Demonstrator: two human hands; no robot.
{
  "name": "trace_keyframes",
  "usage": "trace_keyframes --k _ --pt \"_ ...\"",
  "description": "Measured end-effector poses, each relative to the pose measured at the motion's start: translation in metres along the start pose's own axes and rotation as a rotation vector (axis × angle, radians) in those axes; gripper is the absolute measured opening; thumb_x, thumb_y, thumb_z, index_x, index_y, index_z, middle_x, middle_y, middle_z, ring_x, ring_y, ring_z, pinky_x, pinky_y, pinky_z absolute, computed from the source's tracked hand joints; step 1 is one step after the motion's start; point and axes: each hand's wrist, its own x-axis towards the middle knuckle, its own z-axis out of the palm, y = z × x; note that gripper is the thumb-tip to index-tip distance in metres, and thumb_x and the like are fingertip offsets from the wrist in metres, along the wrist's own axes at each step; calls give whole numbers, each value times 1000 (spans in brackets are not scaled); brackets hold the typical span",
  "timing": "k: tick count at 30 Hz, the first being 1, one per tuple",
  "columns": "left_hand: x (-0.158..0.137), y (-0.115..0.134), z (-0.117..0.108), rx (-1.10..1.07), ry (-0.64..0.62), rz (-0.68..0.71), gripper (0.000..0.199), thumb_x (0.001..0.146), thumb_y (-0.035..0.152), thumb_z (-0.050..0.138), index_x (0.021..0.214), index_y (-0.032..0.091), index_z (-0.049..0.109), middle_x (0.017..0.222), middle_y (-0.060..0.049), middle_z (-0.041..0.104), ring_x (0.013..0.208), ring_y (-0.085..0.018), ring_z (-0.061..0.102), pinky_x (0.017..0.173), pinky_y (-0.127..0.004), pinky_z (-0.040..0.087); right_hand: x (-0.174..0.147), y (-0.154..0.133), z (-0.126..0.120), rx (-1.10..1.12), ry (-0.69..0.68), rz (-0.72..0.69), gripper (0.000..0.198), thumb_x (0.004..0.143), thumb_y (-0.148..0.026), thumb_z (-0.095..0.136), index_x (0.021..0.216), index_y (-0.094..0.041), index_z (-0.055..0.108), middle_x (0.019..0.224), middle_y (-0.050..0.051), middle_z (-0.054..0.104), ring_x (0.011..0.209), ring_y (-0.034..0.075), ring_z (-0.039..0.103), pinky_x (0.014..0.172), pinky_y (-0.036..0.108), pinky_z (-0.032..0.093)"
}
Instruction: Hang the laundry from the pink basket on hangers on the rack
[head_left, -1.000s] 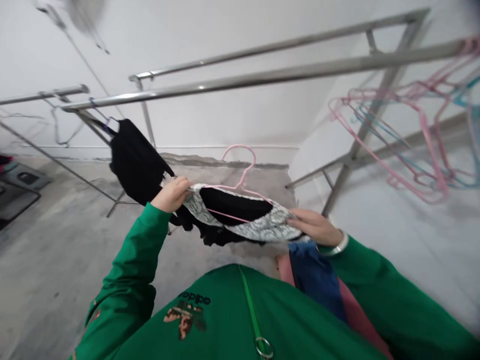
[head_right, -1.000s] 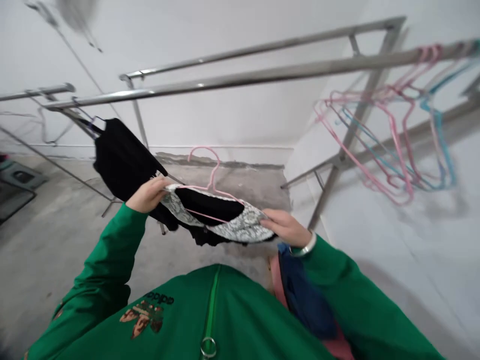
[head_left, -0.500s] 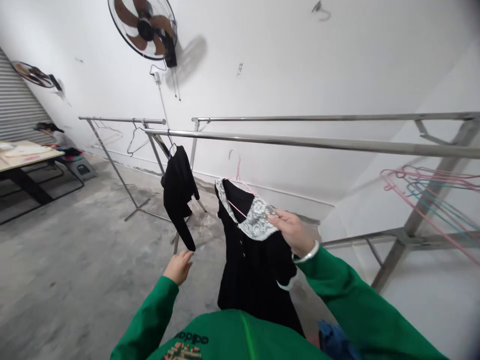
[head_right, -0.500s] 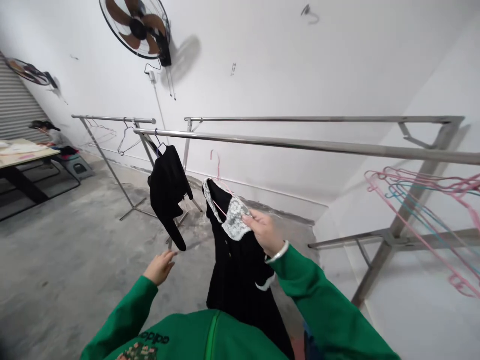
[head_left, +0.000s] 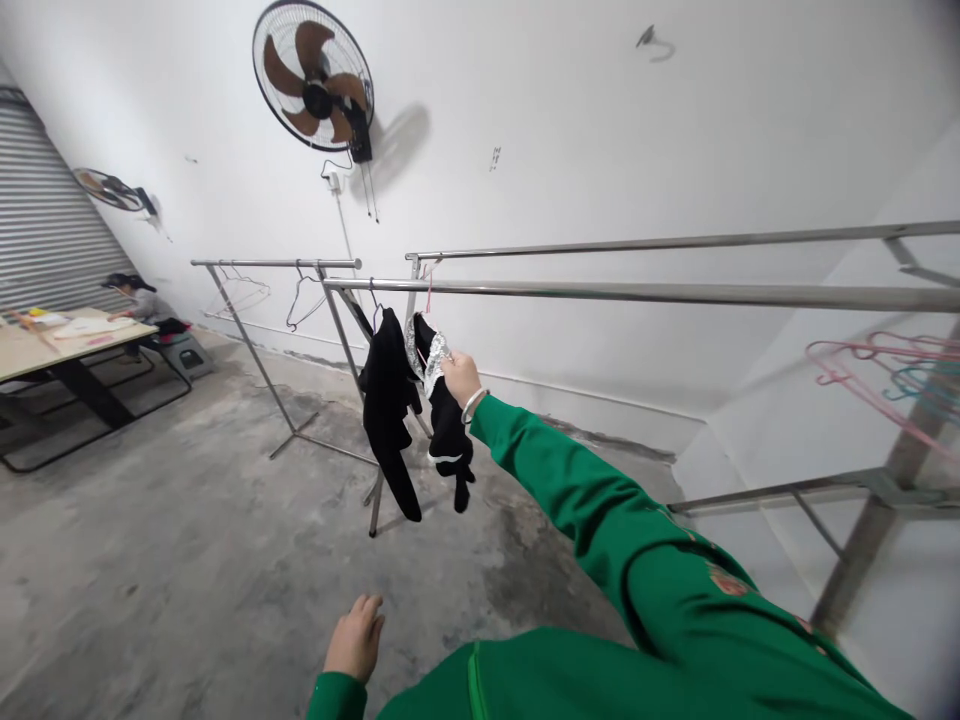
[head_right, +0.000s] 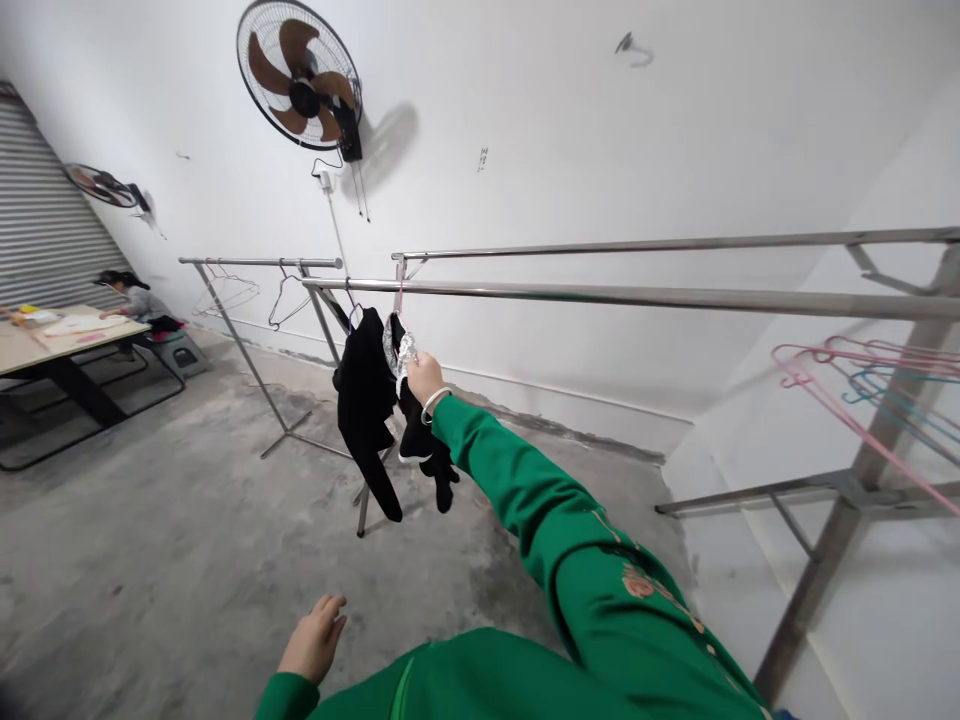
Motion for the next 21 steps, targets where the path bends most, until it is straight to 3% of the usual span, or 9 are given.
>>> trace_keyframes --k 6,15,21 --pt "-2 -7 6 23 -86 -20 41 97 17 30 125 19 59 126 -11 62 110 -19 64 93 -27 47 6 14 40 -133 59 74 26 82 -19 43 59 -24 31 60 -1 39 66 17 41 69 28 36" --pt "11 22 -10 192 -270 3 43 96 15 33 131 21 56 136 -9 58 123 -19 58 100 -28 42 9 22 81 -172 48 91 24 85 -22 43 64 -24 33 66 2 47 72 19 49 74 31 42" --pt "16 20 3 189 -350 22 46 94 14 34 134 22 54 143 -9 53 129 -20 53 105 -30 40 1 28 102 -133 103 95 20 87 -25 40 68 -24 34 70 3 51 76 20 51 78 33 44"
